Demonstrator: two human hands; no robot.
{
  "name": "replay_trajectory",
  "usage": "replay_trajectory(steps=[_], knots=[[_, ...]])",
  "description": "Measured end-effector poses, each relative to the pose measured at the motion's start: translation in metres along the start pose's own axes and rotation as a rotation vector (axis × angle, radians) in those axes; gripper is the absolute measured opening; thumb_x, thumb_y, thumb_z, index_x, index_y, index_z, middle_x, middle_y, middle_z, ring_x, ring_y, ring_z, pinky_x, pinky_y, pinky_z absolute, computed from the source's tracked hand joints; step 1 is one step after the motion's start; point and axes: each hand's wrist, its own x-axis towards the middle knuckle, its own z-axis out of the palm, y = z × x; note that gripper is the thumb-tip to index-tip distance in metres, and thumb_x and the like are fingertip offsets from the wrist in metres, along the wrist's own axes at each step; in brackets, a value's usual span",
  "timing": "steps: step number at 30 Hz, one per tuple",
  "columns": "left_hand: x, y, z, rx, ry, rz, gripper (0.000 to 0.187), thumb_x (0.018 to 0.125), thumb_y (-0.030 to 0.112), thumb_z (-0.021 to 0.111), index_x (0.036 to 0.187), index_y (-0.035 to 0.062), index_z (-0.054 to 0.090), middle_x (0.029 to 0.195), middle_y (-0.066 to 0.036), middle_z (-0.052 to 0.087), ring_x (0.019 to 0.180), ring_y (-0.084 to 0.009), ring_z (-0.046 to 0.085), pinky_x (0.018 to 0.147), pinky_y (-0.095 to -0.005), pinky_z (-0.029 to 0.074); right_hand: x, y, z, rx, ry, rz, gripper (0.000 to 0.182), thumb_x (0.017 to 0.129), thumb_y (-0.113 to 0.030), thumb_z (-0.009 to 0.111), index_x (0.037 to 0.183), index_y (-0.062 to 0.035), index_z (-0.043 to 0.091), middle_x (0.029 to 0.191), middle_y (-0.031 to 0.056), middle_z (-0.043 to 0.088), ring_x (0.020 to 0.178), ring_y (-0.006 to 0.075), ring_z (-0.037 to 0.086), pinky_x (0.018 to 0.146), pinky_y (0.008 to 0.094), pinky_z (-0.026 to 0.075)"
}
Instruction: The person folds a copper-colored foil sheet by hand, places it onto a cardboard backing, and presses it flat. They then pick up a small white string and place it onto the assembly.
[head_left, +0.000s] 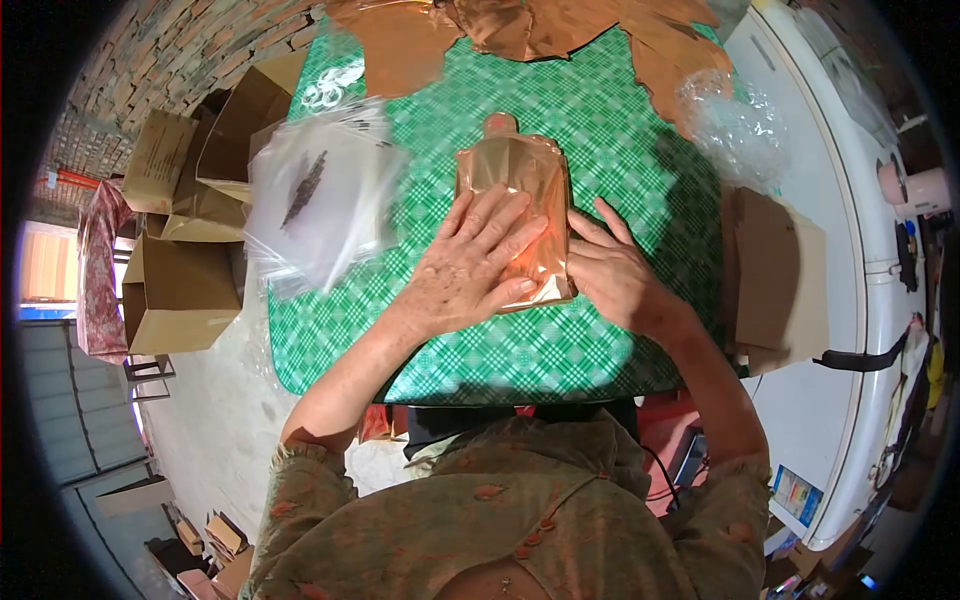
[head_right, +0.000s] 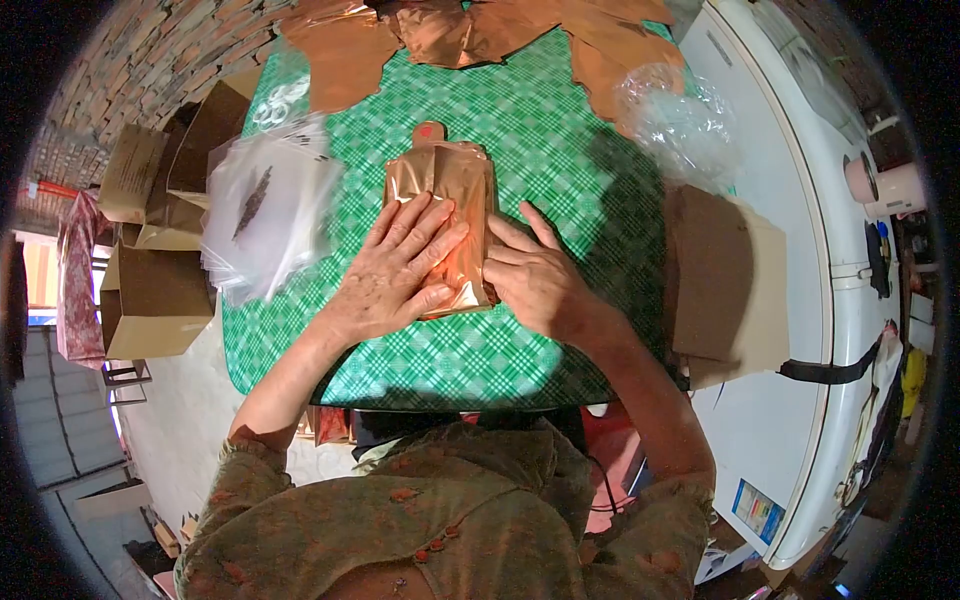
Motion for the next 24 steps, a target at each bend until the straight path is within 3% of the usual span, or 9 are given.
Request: replay_trajectory(steps=[4,7,10,11,15,24], knots=[[-0.001,-0.001,0.001,-0.018,0.022,0.01,0.074,0.108,0.055,0.052,0.17,0.0155,0.038,0.177,-0.013,0.032,0.166,-0.0371,0.021,0.136,-0.0559,0.012,0.002,-0.003,-0.001,-0.02,-0.013,-0.003,0.025,0.099,-0.011,0.057,0.12,-0.0066,0.071,0.136,0.0083,0.069,0.157,0.0355,0.041,0.132,0.0627,0.015],[-0.001,-0.002,0.001,-0.029,0.037,0.012,0.075,0.108,0.056,0.052,0.17,0.0145,0.038,0.177,-0.013,0.032,0.165,-0.0372,0.022,0.136,-0.0558,0.012,0.007,-0.008,-0.012,-0.024,0.118,-0.051,0.022,0.096,-0.01,0.064,0.115,-0.0054,0.073,0.132,0.0095,0.07,0.15,0.0347,0.049,0.127,0.0584,0.028],[-0.001,-0.001,0.001,-0.021,0.04,0.008,0.076,0.108,0.056,0.052,0.17,0.0141,0.037,0.176,-0.013,0.033,0.165,-0.0373,0.022,0.136,-0.0558,0.013,0.005,-0.006,-0.006,-0.017,0.316,-0.011,0.022,0.089,-0.006,0.071,0.111,-0.0047,0.074,0.13,0.0103,0.07,0.138,0.0321,0.058,0.117,0.0512,0.04],[-0.001,-0.001,0.001,-0.017,0.04,0.007,0.077,0.108,0.056,0.052,0.17,0.0141,0.037,0.176,-0.013,0.033,0.165,-0.0374,0.023,0.136,-0.0559,0.013,0.005,-0.005,-0.007,-0.078,0.387,-0.025,0.026,0.085,-0.003,0.076,0.111,-0.0044,0.075,0.121,0.0082,0.07,0.118,0.0287,0.062,0.103,0.0444,0.047],[-0.001,-0.001,0.001,-0.005,0.046,0.014,0.077,0.107,0.057,0.052,0.17,0.0148,0.037,0.176,-0.013,0.033,0.165,-0.0375,0.023,0.136,-0.0559,0.014,0.006,-0.006,-0.01,-0.084,0.392,0.073,0.021,0.086,-0.005,0.075,0.106,-0.0053,0.076,0.104,0.0041,0.064,0.101,0.0266,0.059,0.089,0.042,0.044],[-0.001,0.0,0.001,-0.006,0.06,0.024,0.075,0.108,0.056,0.052,0.17,0.0159,0.038,0.175,-0.014,0.034,0.165,-0.0371,0.024,0.136,-0.0566,0.013,0.028,0.015,-0.003,-0.034,0.362,0.195,0.014,0.089,-0.014,0.077,0.102,-0.0101,0.078,0.102,0.0027,0.064,0.102,0.0264,0.058,0.092,0.0429,0.044]])
